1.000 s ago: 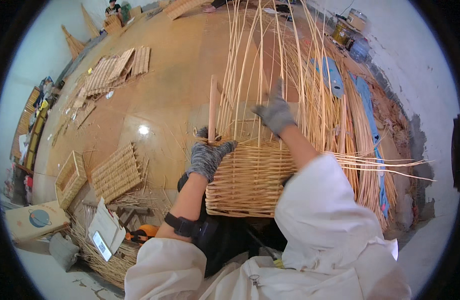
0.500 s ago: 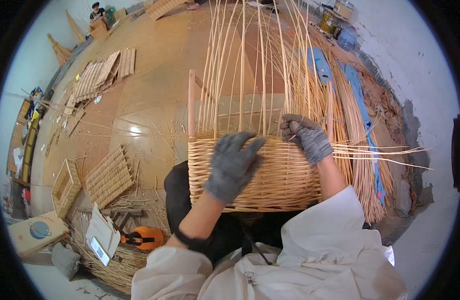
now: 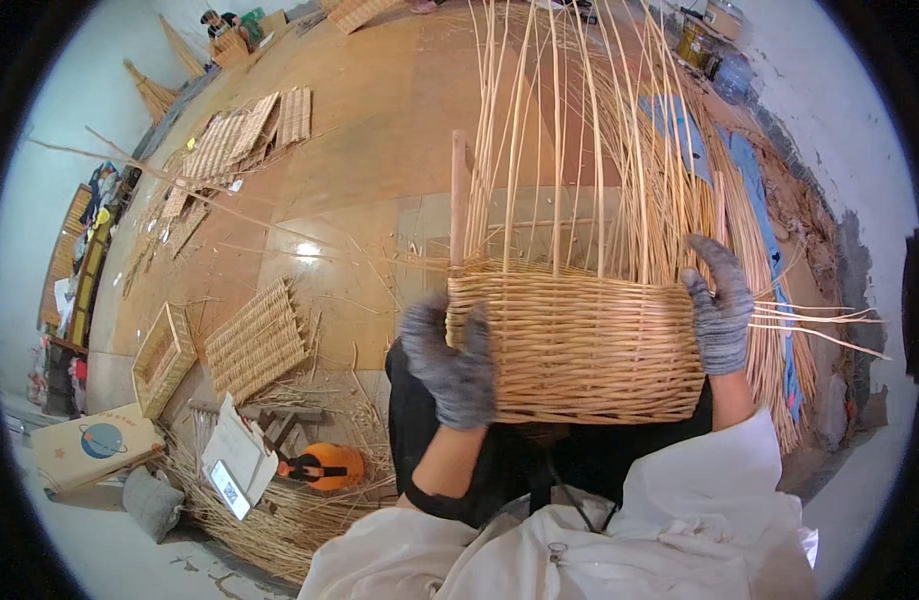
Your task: Weaving a wicker basket using long willow branches and measuring dimensions with a tape measure.
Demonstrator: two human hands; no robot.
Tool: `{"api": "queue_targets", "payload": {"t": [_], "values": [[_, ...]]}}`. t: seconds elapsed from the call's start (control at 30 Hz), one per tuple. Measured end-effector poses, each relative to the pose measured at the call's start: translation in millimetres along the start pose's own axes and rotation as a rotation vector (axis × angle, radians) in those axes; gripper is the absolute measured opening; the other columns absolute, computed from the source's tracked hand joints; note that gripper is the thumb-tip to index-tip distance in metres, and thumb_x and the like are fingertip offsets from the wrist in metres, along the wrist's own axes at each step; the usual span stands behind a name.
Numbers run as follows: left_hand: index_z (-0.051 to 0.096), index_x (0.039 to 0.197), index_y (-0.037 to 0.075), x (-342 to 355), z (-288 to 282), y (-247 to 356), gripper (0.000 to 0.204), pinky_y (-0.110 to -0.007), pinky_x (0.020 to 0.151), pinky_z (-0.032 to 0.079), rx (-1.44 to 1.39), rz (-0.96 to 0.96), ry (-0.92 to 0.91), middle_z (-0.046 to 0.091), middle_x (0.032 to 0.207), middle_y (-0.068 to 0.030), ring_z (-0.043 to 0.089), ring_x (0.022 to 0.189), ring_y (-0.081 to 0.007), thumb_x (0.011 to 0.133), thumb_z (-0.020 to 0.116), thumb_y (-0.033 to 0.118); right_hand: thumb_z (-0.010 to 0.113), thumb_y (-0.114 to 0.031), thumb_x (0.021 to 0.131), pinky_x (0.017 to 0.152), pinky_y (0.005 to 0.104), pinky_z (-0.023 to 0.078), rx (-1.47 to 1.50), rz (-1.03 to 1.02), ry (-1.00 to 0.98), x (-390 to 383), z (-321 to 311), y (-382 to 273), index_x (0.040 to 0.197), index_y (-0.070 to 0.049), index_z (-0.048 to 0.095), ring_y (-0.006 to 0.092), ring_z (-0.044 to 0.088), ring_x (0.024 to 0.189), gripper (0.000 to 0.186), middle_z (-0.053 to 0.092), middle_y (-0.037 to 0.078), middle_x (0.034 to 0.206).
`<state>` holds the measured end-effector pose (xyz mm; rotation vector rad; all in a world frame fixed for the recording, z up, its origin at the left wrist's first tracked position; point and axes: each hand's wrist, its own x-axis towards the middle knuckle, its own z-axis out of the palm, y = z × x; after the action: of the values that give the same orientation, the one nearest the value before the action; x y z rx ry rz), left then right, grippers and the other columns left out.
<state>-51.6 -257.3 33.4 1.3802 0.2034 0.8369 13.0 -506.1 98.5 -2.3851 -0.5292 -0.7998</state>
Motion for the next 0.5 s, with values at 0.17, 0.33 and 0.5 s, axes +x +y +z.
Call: {"api": "queue_targets", "payload": {"t": [0.17,0.33,0.5], "values": [[0.045,0.108,-0.001,32,-23,-24,0.042,-0.027,0.085,0.042,-0.057,-0.218,-0.083,0.052,0.105,-0.0085,0.051,0.096,-0.0171,0.071,0.064,-0.006,0.057,-0.017,0.079,0.07,0.031,0.048,0.411,0.022,-0.353,12,58,-99,0.091,-0.005,0.062,0.0233,0.06,0.078,0.018,0.062,0.013,0.085],[0.046,0.108,0.003,29,2,-28,0.031,-0.029,0.082,0.043,-0.815,-0.195,-0.243,0.053,0.099,-0.0063,0.052,0.088,-0.0167,0.079,0.056,0.011,0.058,-0.024,0.078,0.066,0.0331,0.049,0.069,0.017,-0.077,-28,190,-158,0.09,-0.004,0.061,0.027,0.061,0.073,0.024,0.063,0.014,0.083],[0.053,0.103,0.009,34,-42,-63,0.023,-0.032,0.078,0.044,-0.804,-0.51,-0.063,0.053,0.1,-0.0051,0.052,0.086,-0.0192,0.085,0.048,0.023,0.055,-0.022,0.082,0.061,0.0301,0.05,0.432,-0.174,-0.237,10,110,-174,0.091,-0.001,0.058,0.0202,0.061,0.068,0.024,0.062,0.011,0.08]]}}
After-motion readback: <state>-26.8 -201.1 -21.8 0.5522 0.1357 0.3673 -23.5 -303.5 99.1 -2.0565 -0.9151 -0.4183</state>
